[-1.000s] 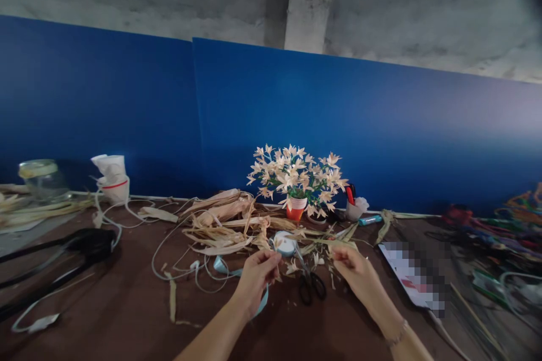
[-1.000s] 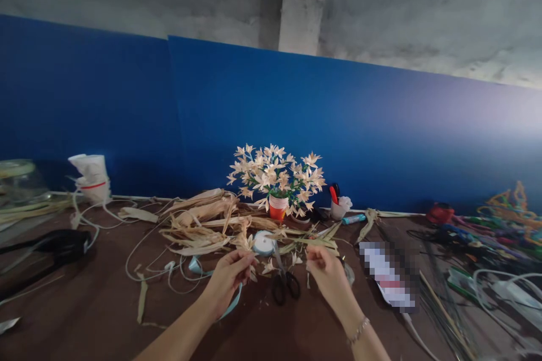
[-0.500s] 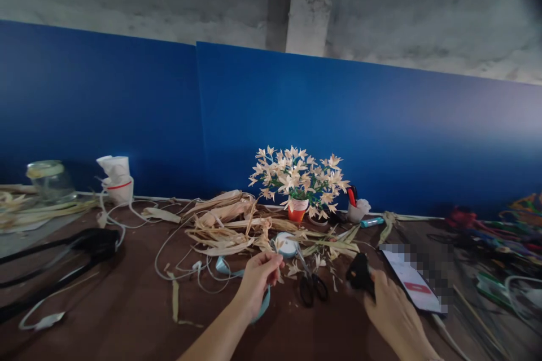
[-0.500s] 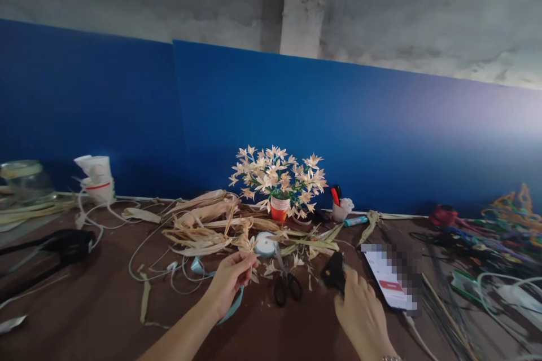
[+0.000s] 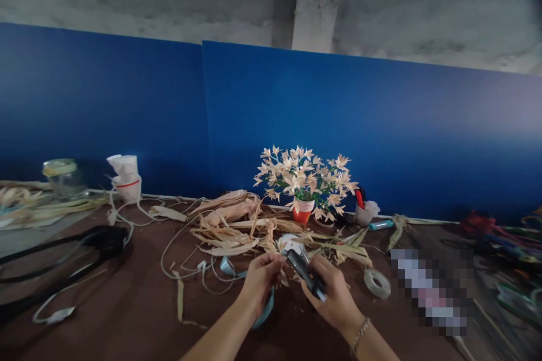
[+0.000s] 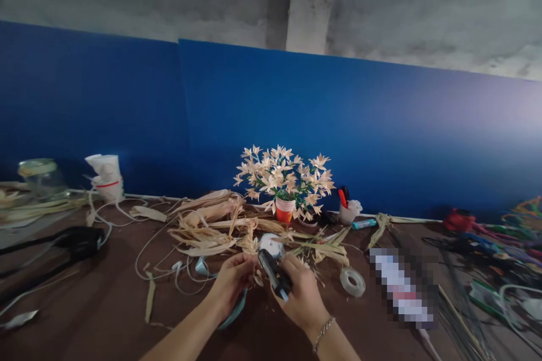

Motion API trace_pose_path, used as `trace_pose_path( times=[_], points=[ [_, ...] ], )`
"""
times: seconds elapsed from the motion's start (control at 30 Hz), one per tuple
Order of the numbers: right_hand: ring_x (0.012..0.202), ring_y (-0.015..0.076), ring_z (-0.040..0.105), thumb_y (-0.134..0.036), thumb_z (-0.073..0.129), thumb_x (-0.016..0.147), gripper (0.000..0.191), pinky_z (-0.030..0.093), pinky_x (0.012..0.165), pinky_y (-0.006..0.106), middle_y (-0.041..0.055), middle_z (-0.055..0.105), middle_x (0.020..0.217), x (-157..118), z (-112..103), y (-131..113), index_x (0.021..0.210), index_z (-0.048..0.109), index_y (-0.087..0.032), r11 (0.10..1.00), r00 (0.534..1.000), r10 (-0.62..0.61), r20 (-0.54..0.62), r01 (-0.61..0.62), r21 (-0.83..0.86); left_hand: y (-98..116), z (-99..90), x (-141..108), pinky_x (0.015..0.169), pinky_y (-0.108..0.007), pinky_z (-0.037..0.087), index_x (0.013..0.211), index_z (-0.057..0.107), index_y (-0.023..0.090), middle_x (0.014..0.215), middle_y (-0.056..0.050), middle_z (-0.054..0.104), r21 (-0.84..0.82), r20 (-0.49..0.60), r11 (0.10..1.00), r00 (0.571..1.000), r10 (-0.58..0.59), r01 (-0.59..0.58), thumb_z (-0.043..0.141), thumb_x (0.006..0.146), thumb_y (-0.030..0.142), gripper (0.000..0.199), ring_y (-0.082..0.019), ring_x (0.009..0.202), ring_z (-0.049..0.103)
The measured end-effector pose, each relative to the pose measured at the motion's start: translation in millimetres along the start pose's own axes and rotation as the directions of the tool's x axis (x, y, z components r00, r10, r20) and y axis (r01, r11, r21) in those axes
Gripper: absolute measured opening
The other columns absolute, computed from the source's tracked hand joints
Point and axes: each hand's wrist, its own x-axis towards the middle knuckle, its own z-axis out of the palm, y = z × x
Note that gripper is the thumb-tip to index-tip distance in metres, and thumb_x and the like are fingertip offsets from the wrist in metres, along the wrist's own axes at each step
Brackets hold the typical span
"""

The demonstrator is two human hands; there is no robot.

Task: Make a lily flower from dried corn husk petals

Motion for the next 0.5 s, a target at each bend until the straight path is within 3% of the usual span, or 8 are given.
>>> trace_pose_path(
  times=[0.5],
  points=[
    [0.063, 0.0128, 0.050, -0.009, 0.046, 0.067, 0.011, 0.039, 0.056, 0.021, 0.0012, 0.052, 0.070, -3.9, 6.2, 7.0, 0.070, 0.049, -0.019, 0.999, 0.999, 0.032, 0.021, -0.032, 0.008, -2.0, 1.6, -1.2, 0.039, -0.016, 0.025, 0.059, 0.057, 0.011, 0.050, 0.001, 0.053, 0.007, -0.008, 1.000, 1.000, 0.001, -0.001, 0.068, 0.057, 0.024, 0.017, -0.004, 0.039, 0.041]
  ],
)
